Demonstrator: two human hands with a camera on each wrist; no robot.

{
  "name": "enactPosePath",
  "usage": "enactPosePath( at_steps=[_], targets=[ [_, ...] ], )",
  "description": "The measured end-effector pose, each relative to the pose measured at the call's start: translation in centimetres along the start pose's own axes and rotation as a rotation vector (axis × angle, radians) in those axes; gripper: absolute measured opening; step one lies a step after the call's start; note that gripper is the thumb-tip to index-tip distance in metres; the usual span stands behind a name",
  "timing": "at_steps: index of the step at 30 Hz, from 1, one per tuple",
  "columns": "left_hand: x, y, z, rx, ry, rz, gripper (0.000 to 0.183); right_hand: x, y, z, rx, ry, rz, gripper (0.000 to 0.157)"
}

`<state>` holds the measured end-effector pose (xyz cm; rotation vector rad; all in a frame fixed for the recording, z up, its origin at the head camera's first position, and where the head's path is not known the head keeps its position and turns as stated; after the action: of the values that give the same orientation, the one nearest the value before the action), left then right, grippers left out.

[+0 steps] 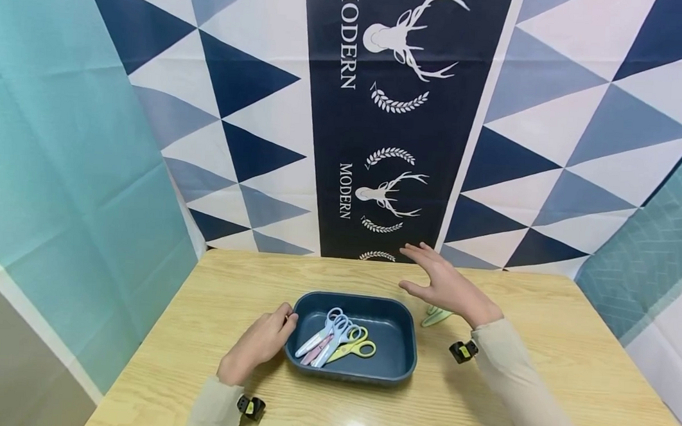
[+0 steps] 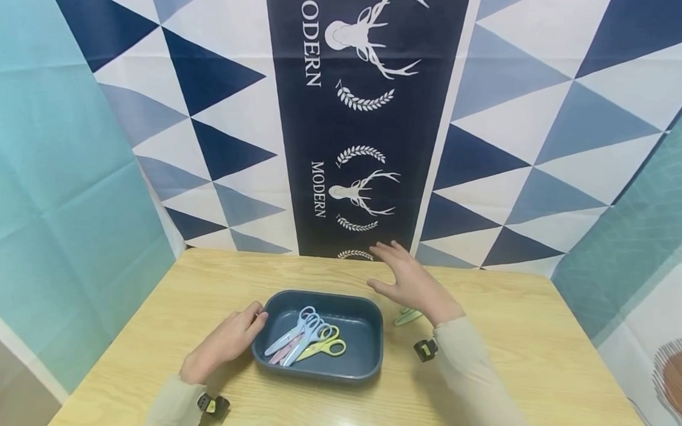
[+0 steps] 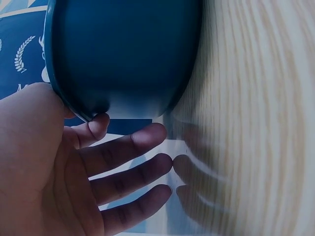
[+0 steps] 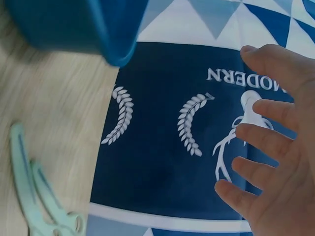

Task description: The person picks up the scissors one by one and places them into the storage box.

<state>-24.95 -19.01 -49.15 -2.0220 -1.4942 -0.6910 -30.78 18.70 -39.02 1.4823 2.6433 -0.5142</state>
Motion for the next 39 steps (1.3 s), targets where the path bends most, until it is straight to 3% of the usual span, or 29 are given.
enactPosePath(
  at_steps=[11,27,39],
  targets=[
    [0.0,0.1,0.1,-0.001,0.006,0.028,0.022,2.9,1.8,0.0,-0.008,-0.001,0.042,0.077],
    [-0.3,-0.1,0.2,-0.004,-0.001,0.008,0.02,6.7,4.2,0.8,0.012,0.073,0.029,0.063],
    [-0.2,0.0,0.2,-0.008,0.01,0.007,0.024,9.1,4.6,2.1,-0.007,0.098,0.021,0.059]
  ],
)
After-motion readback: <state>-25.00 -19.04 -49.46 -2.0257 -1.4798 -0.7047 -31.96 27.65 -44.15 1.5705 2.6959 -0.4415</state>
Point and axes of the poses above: each hand's wrist, its own y-axis away from the middle knuckle, its own z-axis out of the palm, x = y × z, the point moved 1 cm from there along -y, towards the middle knuckle, and after that the axes turned 10 degrees about y, right-handed, at the moved point
